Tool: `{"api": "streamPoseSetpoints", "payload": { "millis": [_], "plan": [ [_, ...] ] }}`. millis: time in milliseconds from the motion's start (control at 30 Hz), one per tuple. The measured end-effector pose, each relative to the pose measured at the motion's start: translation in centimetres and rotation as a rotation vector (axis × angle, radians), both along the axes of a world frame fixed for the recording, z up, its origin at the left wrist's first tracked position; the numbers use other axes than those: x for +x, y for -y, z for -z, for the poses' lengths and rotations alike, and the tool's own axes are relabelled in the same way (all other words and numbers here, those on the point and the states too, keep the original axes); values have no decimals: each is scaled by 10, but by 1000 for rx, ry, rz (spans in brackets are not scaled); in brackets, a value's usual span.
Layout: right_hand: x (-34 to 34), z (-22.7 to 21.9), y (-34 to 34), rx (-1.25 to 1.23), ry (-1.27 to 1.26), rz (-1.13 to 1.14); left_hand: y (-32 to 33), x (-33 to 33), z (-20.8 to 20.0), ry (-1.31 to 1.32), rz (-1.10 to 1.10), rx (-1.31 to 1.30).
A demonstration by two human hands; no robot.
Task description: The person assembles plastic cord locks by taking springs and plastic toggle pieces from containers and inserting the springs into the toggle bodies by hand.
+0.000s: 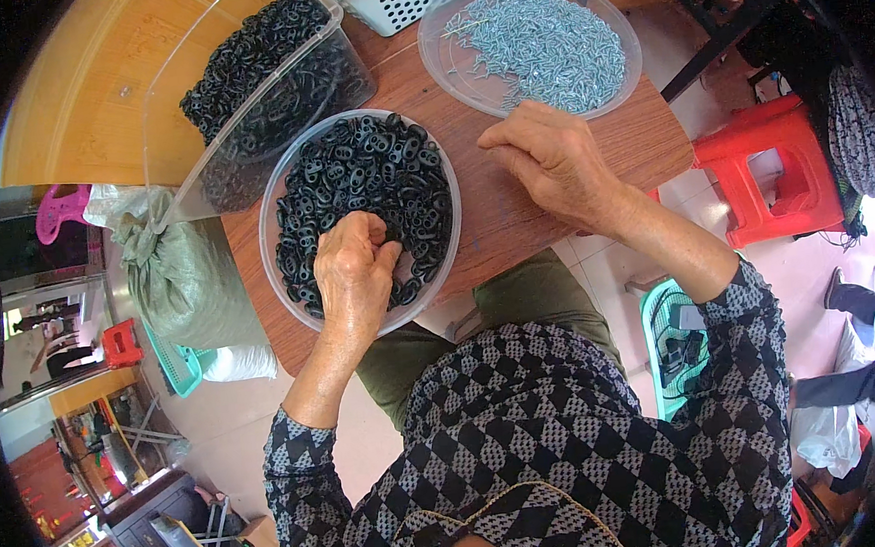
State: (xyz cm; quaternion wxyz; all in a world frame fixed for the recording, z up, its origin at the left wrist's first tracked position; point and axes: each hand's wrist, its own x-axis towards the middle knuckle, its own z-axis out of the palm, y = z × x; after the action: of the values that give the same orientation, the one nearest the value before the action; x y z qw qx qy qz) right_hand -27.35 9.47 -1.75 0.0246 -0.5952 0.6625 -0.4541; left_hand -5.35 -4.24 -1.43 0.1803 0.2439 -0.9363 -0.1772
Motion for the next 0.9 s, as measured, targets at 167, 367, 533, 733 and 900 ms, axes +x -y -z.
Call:
{"api": "streamPoseSetpoints", "payload": {
  "millis": [167, 367, 533, 733, 900],
  "plan": [
    [4, 3, 1, 19, 23, -14, 1, 1, -2, 24, -4, 50],
    [3, 2, -2, 23, 29, -9, 1, 10, -3, 48, 28, 35],
    [-1, 4, -2, -36, -10, -23, -4, 15, -10, 44, 118, -6],
    [-24, 2, 8, -9, 93, 161, -7, 19, -22, -55, 53, 54],
    [-58, 0, 31, 55, 102, 289, -9, 29, -26, -142, -103, 359]
  ]
}}
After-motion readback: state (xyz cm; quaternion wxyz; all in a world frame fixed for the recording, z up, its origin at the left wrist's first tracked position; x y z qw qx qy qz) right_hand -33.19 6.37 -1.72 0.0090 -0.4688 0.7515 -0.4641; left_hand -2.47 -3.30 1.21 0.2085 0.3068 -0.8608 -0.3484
